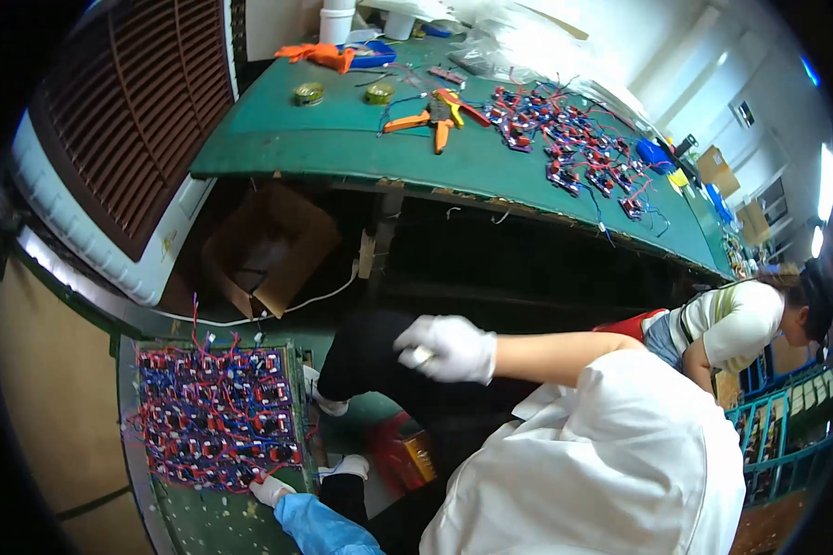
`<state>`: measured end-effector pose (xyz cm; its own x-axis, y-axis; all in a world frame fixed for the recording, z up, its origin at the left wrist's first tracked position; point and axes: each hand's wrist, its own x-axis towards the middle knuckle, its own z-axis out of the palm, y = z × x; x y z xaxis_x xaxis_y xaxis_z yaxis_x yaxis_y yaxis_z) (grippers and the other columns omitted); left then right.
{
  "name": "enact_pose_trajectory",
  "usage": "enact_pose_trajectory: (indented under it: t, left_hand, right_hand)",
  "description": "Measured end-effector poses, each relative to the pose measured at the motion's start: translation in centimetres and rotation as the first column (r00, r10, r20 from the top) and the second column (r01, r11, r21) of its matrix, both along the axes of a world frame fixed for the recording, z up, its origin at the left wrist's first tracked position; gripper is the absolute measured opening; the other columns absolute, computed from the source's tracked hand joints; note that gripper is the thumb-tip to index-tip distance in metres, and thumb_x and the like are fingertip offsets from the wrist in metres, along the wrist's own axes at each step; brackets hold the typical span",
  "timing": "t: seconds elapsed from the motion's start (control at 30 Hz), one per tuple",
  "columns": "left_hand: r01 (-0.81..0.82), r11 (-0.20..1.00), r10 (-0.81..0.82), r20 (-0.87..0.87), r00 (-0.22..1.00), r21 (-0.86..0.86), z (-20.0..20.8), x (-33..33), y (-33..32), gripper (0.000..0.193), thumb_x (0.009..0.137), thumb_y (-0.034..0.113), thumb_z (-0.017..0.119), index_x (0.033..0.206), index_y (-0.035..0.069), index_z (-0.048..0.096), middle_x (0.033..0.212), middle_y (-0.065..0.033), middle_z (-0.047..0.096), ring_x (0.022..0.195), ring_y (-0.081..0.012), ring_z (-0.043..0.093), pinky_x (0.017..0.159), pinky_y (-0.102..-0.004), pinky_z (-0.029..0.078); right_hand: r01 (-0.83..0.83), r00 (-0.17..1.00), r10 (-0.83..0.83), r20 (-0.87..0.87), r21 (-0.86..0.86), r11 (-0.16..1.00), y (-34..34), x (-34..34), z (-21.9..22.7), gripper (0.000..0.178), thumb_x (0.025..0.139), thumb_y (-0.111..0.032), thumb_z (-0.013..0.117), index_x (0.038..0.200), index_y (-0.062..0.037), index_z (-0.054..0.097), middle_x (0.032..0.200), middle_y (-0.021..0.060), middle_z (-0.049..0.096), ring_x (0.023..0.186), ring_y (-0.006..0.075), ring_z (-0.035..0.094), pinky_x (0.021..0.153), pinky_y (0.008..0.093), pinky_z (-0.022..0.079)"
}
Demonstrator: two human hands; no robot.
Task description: The person assembles electronic circuit board components and electrical wires into power supply housings to create finished units. This is done using a wire stripper and pliers to manipulate the wires and connectors.
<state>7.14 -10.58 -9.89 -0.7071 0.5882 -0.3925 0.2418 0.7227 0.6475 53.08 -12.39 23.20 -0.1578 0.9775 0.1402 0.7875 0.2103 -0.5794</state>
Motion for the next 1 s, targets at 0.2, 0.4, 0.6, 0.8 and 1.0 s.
enact_pose_trajectory:
  t: [0.2, 0.4, 0.6, 0.8, 1.0]
  left_hand:
    - [-0.066, 0.985, 0.102, 0.230, 0.968, -0.160, -5.2, -4.9, -0.7, 0.043, 0.083, 0.020, 0.052, 0.121, 0.002, 0.048, 0.105, -0.0185, 0.061, 0.092, -0.0306, 0.058, 0.079, -0.0378, 0.044]
    - [0.374, 0.846, -0.492, -0.286, 0.822, -0.380, 7.0, 3.8, -3.2, 0.033, 0.078, 0.019, 0.054, 0.105, 0.000, 0.056, 0.096, -0.0159, 0.063, 0.086, -0.0282, 0.060, 0.075, -0.0373, 0.046]
    - [0.565, 0.613, -0.704, -0.706, 0.073, -0.553, 4.3, -6.6, -5.3, 0.027, 0.080, 0.019, 0.053, 0.094, -0.002, 0.063, 0.082, -0.0123, 0.064, 0.079, -0.0248, 0.061, 0.067, -0.0352, 0.049]
    - [0.083, 0.901, -0.221, 0.284, 0.933, 0.426, 17.5, 13.5, -9.1, 0.042, 0.091, 0.021, 0.044, 0.123, -0.005, 0.048, 0.115, -0.0217, 0.055, 0.103, -0.0282, 0.056, 0.090, -0.0370, 0.045]
    - [0.328, 0.619, -0.768, 0.464, 0.441, 0.713, 29.4, 29.9, -9.8, 0.041, 0.091, 0.006, 0.032, 0.129, -0.008, 0.036, 0.120, -0.0221, 0.053, 0.103, -0.0288, 0.058, 0.090, -0.0318, 0.049]
  right_hand:
    - [0.675, 0.592, -0.778, 0.210, 0.398, 0.622, 0.5, 21.6, 2.8, 0.019, 0.081, -0.016, 0.057, 0.099, -0.0103, 0.060, 0.092, 0.0134, 0.061, 0.088, 0.0330, 0.060, 0.077, 0.0408, 0.049]
    - [0.974, 0.109, -0.919, 0.380, 0.146, 0.175, -4.2, 39.4, 5.2, 0.049, 0.083, -0.038, 0.057, 0.126, -0.0176, 0.044, 0.129, 0.0173, 0.044, 0.111, 0.0351, 0.051, 0.091, 0.0413, 0.044]
    - [0.892, 0.406, -0.895, 0.183, 0.133, 0.432, 0.4, 36.7, 2.0, 0.024, 0.084, -0.024, 0.047, 0.098, -0.0085, 0.060, 0.095, 0.0205, 0.063, 0.089, 0.0393, 0.059, 0.078, 0.0453, 0.046]
    - [0.624, 0.778, -0.626, -0.047, 0.165, 0.764, -0.8, 27.8, 4.0, 0.017, 0.081, -0.019, 0.051, 0.088, -0.0061, 0.058, 0.081, 0.0198, 0.062, 0.076, 0.0394, 0.059, 0.069, 0.0446, 0.046]
    - [0.240, 0.810, -0.288, -0.511, -0.160, 0.958, -5.5, 13.2, 5.5, 0.007, 0.082, -0.008, 0.053, 0.083, -0.0014, 0.056, 0.063, 0.0132, 0.056, 0.054, 0.0230, 0.055, 0.051, 0.0321, 0.043]
